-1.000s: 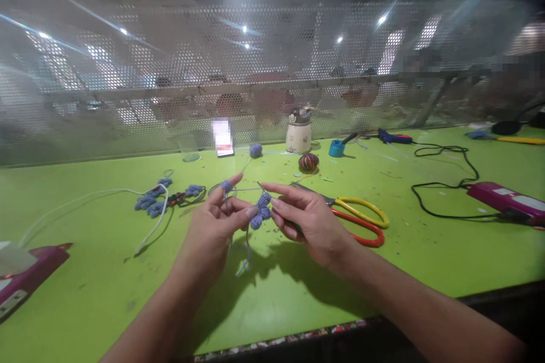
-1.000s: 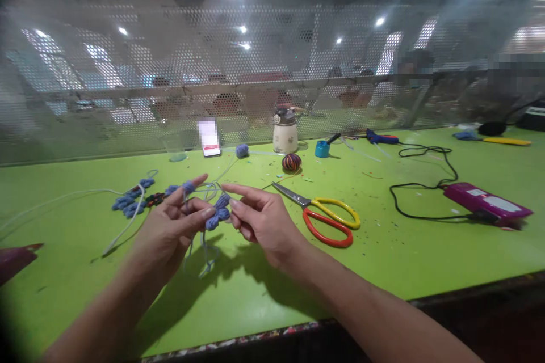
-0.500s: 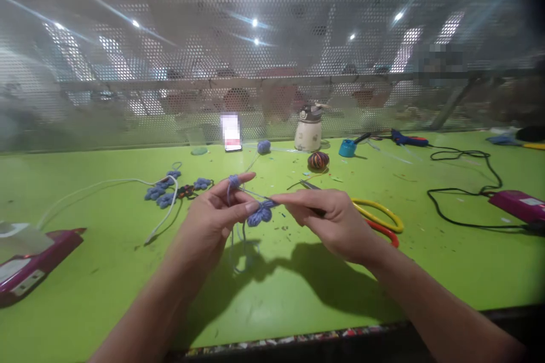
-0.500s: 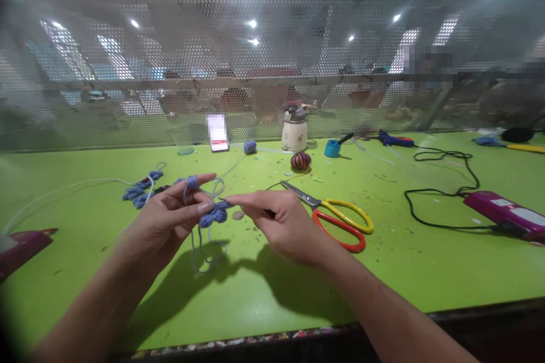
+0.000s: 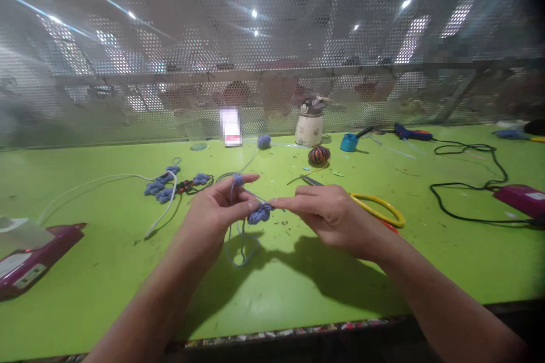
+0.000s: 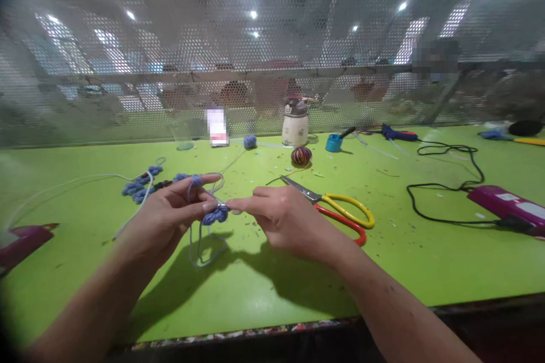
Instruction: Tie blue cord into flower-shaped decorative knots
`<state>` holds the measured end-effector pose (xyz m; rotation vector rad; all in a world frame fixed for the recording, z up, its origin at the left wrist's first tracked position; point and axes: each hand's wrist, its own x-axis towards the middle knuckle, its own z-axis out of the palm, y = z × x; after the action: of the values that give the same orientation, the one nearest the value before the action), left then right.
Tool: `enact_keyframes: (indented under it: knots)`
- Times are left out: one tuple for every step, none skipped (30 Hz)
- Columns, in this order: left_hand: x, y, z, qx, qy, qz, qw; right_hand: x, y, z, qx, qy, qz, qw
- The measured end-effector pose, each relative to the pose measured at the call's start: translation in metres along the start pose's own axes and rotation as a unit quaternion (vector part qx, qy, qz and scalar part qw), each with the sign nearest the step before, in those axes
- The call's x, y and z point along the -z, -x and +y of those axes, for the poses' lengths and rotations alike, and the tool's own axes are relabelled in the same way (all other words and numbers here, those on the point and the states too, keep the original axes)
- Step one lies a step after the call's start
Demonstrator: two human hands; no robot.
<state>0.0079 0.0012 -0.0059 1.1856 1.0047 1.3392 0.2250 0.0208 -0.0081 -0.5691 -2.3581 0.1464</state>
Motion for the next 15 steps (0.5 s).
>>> enact_keyframes:
  knots:
    - [0.001, -0.0007, -0.0006, 0.001, -0.007, -0.005, 1.0, -0.0003, 0.0, -0.0002, 0.0, -0.003, 0.002, 1.0]
    - [0.0017, -0.0014, -0.0011, 0.0, -0.014, -0.008, 1.0, -0.0006, 0.0, -0.0003, 0.0, -0.007, 0.005, 1.0]
    - [0.0022, -0.002, -0.0014, -0.001, -0.02, -0.01, 1.0, -0.001, 0.0001, -0.0005, 0.0, -0.01, 0.006, 1.0]
    - [0.0025, -0.0024, -0.0015, -0.002, -0.025, -0.011, 1.0, -0.0013, 0.0001, -0.0006, -0.001, -0.014, 0.007, 1.0]
    - [0.0025, -0.0028, -0.0015, -0.001, -0.03, -0.011, 0.999, -0.0017, 0.0002, -0.0007, -0.002, -0.016, 0.006, 1.0]
    - [0.0025, -0.003, -0.0014, 0.001, -0.034, -0.01, 0.999, -0.0021, 0.0003, -0.0007, -0.004, -0.016, 0.004, 1.0]
    - [0.0024, -0.0031, -0.0014, 0.004, -0.037, -0.008, 0.999, -0.0024, 0.0004, -0.0006, -0.006, -0.013, 0.0, 1.0]
    - [0.0023, -0.0031, -0.0014, 0.007, -0.04, -0.007, 0.999, -0.0027, 0.0005, -0.0007, -0.007, -0.007, -0.006, 1.0]
    - [0.0022, -0.0029, -0.0015, 0.009, -0.041, -0.006, 0.999, -0.0029, 0.0006, -0.0008, -0.009, 0.003, -0.012, 1.0]
    - [0.0022, -0.0027, -0.0017, 0.008, -0.042, -0.006, 0.999, -0.003, 0.0006, -0.001, -0.011, 0.016, -0.018, 1.0]
    - [0.0022, -0.0024, -0.0021, 0.006, -0.045, -0.008, 0.999, -0.0031, 0.0007, -0.0013, -0.015, 0.03, -0.026, 0.999]
    - [0.0021, -0.002, -0.0025, 0.002, -0.048, -0.011, 0.999, -0.0032, 0.0008, -0.0018, -0.021, 0.045, -0.033, 0.998]
    - [0.0019, -0.0016, -0.0029, -0.001, -0.053, -0.013, 0.999, -0.0033, 0.0008, -0.0023, -0.028, 0.058, -0.039, 0.997]
    - [0.0016, -0.0012, -0.0033, -0.005, -0.057, -0.014, 0.998, -0.0035, 0.001, -0.0028, -0.036, 0.068, -0.044, 0.996]
    - [0.0012, -0.0009, -0.0037, -0.007, -0.061, -0.013, 0.998, -0.0036, 0.0011, -0.0034, -0.044, 0.077, -0.049, 0.995]
